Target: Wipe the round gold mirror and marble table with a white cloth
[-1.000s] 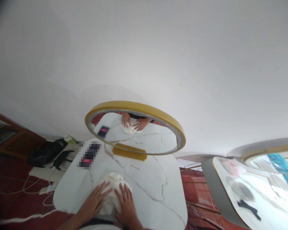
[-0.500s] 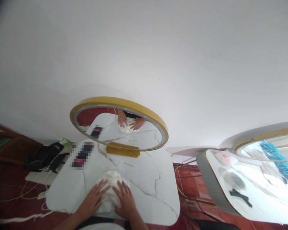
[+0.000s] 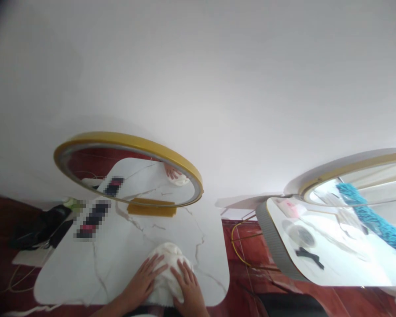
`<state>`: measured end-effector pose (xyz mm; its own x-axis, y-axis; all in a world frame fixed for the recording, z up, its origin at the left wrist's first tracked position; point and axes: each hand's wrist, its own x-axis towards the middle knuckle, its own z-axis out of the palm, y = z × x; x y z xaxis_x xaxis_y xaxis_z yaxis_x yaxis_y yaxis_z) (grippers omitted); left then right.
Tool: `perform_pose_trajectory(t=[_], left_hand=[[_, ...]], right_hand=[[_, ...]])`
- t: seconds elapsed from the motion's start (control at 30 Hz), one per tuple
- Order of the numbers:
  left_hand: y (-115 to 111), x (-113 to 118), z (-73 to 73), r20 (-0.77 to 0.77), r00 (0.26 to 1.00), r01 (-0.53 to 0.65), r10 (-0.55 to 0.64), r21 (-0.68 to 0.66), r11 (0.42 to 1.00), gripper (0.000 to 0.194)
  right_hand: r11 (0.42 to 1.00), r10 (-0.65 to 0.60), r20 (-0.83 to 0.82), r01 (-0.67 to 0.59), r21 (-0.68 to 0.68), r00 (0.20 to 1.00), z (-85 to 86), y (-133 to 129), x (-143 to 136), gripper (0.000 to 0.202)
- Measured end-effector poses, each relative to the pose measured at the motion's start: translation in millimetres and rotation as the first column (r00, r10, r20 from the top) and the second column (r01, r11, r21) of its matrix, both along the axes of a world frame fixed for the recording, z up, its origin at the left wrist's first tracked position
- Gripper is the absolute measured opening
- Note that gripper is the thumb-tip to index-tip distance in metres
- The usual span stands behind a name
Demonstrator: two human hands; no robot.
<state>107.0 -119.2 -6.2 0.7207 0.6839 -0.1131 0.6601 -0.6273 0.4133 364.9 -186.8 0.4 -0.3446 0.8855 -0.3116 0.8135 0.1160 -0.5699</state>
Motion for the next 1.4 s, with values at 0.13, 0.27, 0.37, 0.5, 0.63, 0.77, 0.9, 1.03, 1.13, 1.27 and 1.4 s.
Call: perform_pose_trajectory(t=[0.13, 0.27, 0.37, 0.5, 0.63, 0.77, 0.9, 1.03, 1.13, 1.27, 1.4], left_hand=[[2.4, 26.1, 0.0, 0.007, 0.998, 0.054, -0.054, -0.006, 0.999, 0.081], [11.8, 48.0, 3.0, 0.001, 0.998, 0.059, -0.059, -0.028, 0.998, 0.081], [27.9, 64.1, 5.3, -0.008, 0.999, 0.038, -0.039, -0.045, 0.998, 0.084], [62.3, 88.5, 8.5, -0.005, 1.0, -0.004, 0.003, -0.064, 0.998, 0.085], [102.2, 117.4, 9.7, 0.01, 0.999, -0.051, 0.052, -0.079, 0.996, 0.081], [139.7, 146.8, 9.7, 0.039, 0.997, -0.063, 0.067, -0.098, 0.993, 0.083], [167.8, 171.7, 11.5, 0.063, 0.996, -0.054, 0.063, -0.132, 0.99, 0.088], [178.6, 188.4, 12.1, 0.092, 0.994, -0.046, 0.061, -0.156, 0.987, 0.088], [178.1, 195.0, 12.8, 0.093, 0.994, -0.033, 0.05, -0.173, 0.984, 0.088], [170.1, 200.6, 15.2, 0.086, 0.995, -0.028, 0.045, -0.185, 0.982, 0.09], [146.8, 207.1, 13.8, 0.077, 0.996, -0.038, 0.052, -0.176, 0.984, 0.089]], right_hand=[[1.0, -0.017, 0.021, 0.017, -0.013, 1.0, -5.2, -9.6, 27.3, 0.089], [0.998, -0.06, 0.06, 0.059, 0.023, 0.996, -2.3, -0.2, 42.7, 0.09], [0.993, -0.089, 0.08, 0.083, 0.083, 0.993, 0.8, 19.3, 49.9, 0.089], [0.976, -0.148, 0.097, 0.13, 0.176, 0.984, 2.0, 59.3, 60.8, 0.082], [0.952, -0.209, 0.121, 0.174, 0.251, 0.971, 4.6, 106.6, 75.5, 0.077], [0.918, -0.286, 0.159, 0.223, 0.327, 0.945, 10.8, 148.8, 90.0, 0.071], [0.881, -0.356, 0.196, 0.258, 0.397, 0.914, 14.4, 176.6, 104.4, 0.072], [0.873, -0.369, 0.195, 0.268, 0.407, 0.909, 12.1, 184.6, 118.8, 0.073], [0.876, -0.366, 0.197, 0.265, 0.404, 0.909, 11.0, 181.1, 127.0, 0.073], [0.877, -0.361, 0.204, 0.257, 0.407, 0.91, 13.6, 170.9, 134.1, 0.071], [0.875, -0.363, 0.219, 0.251, 0.415, 0.906, 15.6, 150.9, 138.6, 0.069]])
